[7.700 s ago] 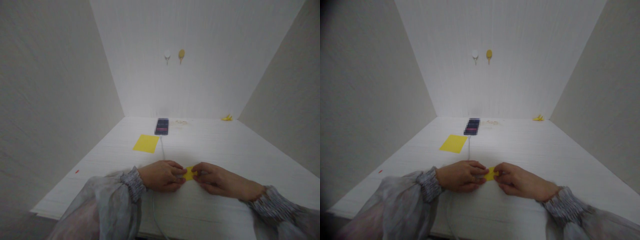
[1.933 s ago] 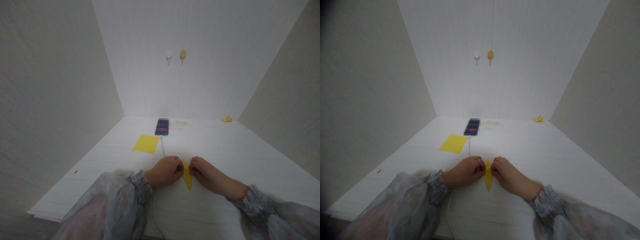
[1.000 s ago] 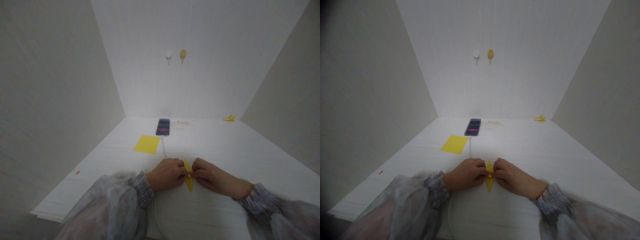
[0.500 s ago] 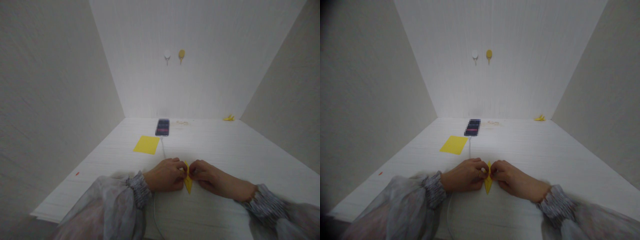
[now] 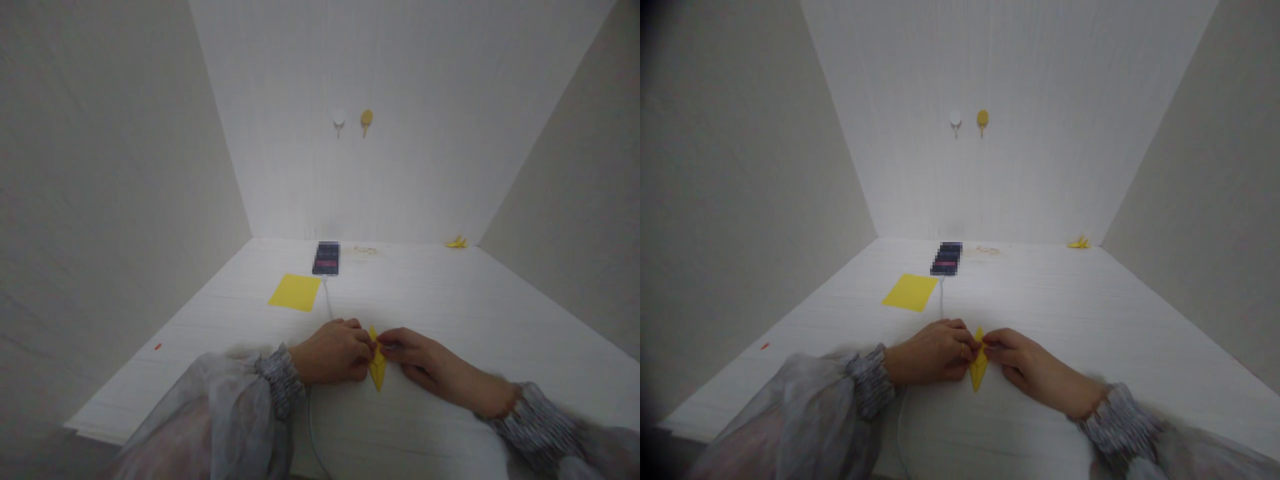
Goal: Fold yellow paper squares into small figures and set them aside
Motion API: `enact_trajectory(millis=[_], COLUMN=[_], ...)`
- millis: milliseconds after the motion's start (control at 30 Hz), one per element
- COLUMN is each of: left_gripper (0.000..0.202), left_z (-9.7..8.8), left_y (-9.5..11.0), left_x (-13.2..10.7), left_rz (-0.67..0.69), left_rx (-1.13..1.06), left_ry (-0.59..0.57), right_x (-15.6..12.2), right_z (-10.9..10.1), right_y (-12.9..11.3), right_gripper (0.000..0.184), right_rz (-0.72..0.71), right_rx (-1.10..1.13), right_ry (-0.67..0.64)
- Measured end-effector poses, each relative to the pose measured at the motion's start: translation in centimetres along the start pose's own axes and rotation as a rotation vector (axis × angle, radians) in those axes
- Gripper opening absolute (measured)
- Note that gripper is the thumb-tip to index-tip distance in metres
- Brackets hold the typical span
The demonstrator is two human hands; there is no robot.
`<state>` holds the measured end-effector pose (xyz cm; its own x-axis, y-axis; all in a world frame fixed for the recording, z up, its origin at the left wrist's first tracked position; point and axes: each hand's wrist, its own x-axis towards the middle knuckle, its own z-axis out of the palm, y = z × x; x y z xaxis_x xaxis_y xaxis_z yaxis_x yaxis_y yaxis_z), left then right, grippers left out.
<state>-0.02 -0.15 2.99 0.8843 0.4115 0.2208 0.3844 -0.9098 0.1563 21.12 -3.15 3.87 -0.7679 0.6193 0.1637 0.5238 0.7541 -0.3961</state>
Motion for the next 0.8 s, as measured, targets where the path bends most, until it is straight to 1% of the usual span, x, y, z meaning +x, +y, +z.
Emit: enact_trajectory(millis=[67,133,167,300,433,500,567,633,667,800], left_gripper=[0.017,0.016,0.015,0.017,0.026,0.028,0.024,0.02,0.019,0.019], left_z=[0.0,-0.1,-0.2,-0.4,-0.6,-0.6,-0.7,-0.8,-0.8,-1.0], left_y=[0.1,0.2,0.3,0.4,0.4,0.4,0.5,0.6,0.6,0.7], left_x=[0.0,0.1,0.1,0.1,-0.2,-0.3,-0.4,-0.4,-0.4,-0.2], left_rz=[-0.003,-0.016,-0.025,-0.043,-0.049,-0.035,-0.019,-0.017,-0.019,-0.021], left_rx=[0.016,0.056,0.081,0.129,0.087,0.054,0.024,0.007,0.003,-0.002], left_ry=[-0.01,-0.027,-0.037,-0.064,-0.047,-0.031,-0.023,-0.025,-0.029,-0.035], right_x=[0.3,0.5,0.6,0.3,-0.1,-0.3,-0.3,-0.4,-0.3,-0.2], right_z=[-0.2,-0.4,-0.4,0.0,0.6,0.6,0.4,0.2,0.0,-0.5], right_y=[-0.4,-0.8,-1.0,-0.8,0.1,0.3,0.1,-0.2,-0.5,-1.2], right_gripper=[0.03,0.03,0.03,0.032,0.039,0.042,0.044,0.042,0.04,0.038], right_rz=[0.037,0.087,0.072,-0.107,-0.197,-0.231,-0.23,-0.202,-0.196,-0.127], right_rx=[-0.011,-0.034,-0.069,-0.261,-0.401,-0.45,-0.453,-0.402,-0.367,-0.237], right_ry=[-0.005,0.017,0.016,0.019,0.032,0.009,-0.034,-0.066,-0.066,0.001])
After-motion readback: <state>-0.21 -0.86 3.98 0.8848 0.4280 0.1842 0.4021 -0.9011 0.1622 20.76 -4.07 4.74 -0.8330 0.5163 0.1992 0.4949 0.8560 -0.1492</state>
